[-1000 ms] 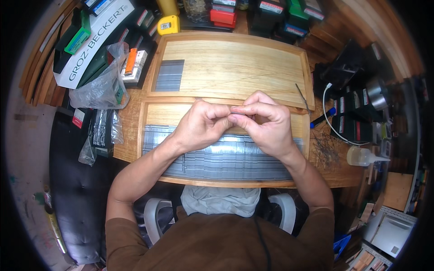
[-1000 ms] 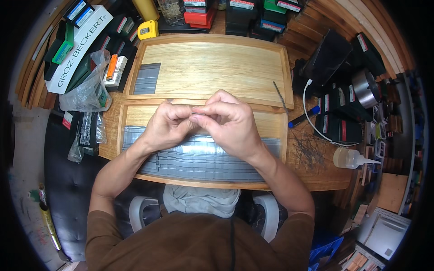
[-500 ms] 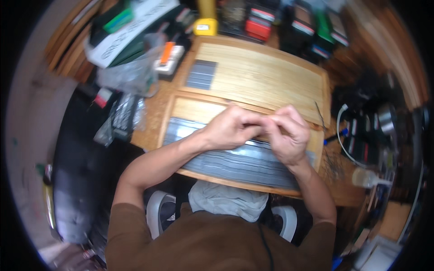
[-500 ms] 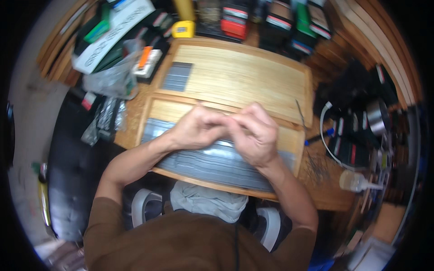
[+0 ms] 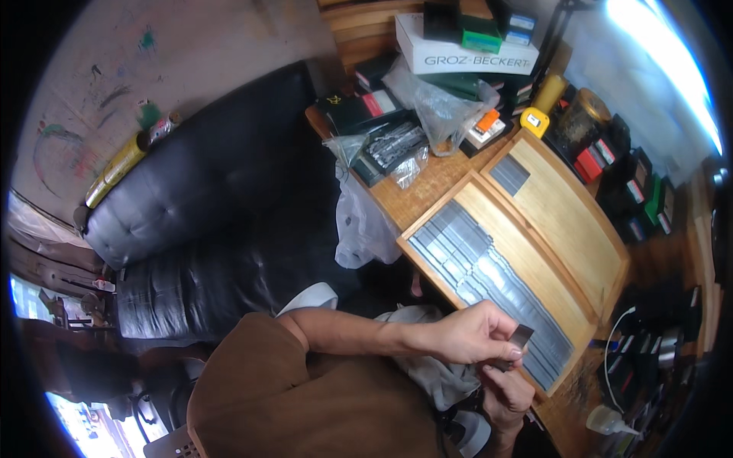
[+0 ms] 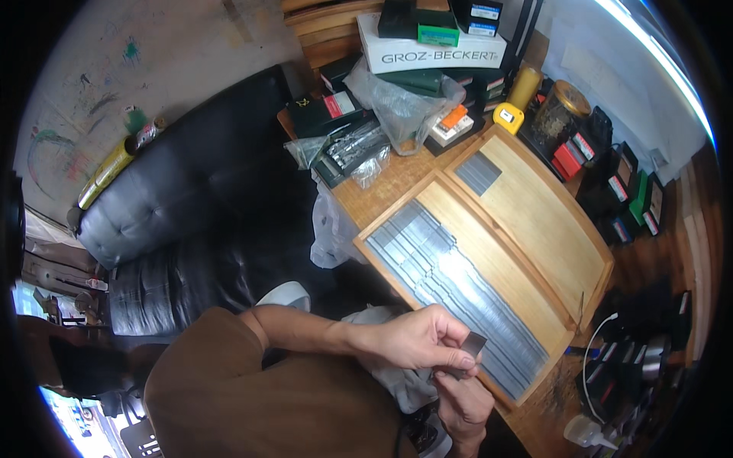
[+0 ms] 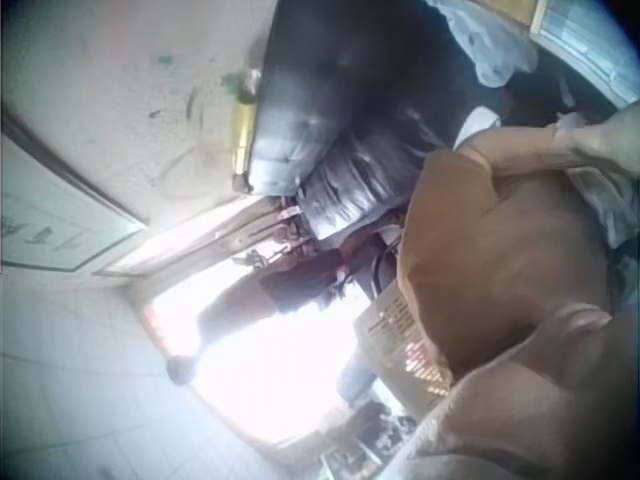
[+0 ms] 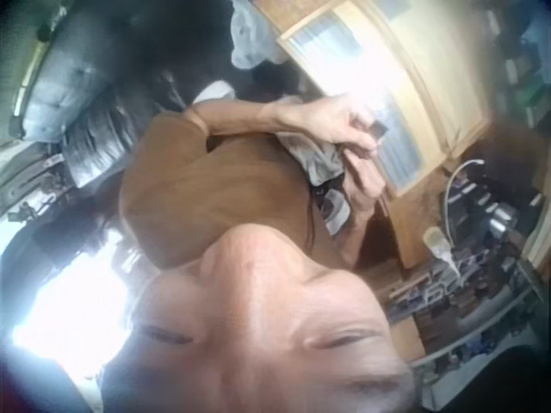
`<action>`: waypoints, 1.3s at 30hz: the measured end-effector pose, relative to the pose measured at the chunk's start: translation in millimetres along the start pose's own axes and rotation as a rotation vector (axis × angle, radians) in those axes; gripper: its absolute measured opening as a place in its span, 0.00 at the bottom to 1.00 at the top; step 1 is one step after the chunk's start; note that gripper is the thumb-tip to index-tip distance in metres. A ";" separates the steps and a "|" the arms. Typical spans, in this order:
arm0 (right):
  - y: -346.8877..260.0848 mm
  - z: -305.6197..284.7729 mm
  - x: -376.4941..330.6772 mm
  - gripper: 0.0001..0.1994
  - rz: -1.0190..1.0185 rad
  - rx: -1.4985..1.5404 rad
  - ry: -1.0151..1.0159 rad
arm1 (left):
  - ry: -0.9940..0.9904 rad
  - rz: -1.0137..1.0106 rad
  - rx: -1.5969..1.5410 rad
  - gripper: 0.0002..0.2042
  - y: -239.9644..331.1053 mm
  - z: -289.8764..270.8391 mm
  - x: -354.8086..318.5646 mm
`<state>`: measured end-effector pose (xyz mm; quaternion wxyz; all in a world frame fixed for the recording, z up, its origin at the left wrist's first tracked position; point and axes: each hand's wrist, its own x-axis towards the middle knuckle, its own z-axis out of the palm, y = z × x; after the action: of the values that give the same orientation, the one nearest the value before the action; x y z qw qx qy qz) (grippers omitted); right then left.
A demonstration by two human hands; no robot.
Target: The person repeatedly picks up small rectangular metal pieces from a wooden tray, wipes them with a cloth, and places them back on the tray. The person handles the pieces one at a time, occasionally stacking them.
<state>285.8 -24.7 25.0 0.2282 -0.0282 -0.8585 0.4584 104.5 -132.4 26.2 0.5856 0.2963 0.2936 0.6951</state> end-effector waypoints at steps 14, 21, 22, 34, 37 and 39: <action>-5.8 6.8 -133.6 0.08 0.208 0.058 0.608 | 0.019 -0.270 0.278 0.20 -82.9 22.1 -25.7; 46.0 20.6 -175.4 0.05 0.600 0.433 0.984 | 0.008 -0.393 0.385 0.20 -95.6 9.0 -27.0; 47.4 20.4 -178.2 0.05 0.510 0.374 0.926 | 0.017 -0.387 0.405 0.19 -93.6 9.7 -26.5; -1.2 76.7 -112.4 0.11 0.428 0.448 0.334 | 0.328 -0.526 0.177 0.24 -55.6 19.9 -16.8; -2.3 85.7 -116.4 0.11 0.466 0.470 0.337 | 0.297 -0.515 0.214 0.14 -61.6 12.4 -23.7; -3.7 86.8 -119.1 0.10 0.498 0.468 0.328 | 0.273 -0.540 0.134 0.10 -64.4 7.6 -22.2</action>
<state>356.6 -124.8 -57.0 0.2443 -0.2560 -0.6495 0.6730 154.5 -144.7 -18.9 0.6832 0.1495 0.4830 0.5269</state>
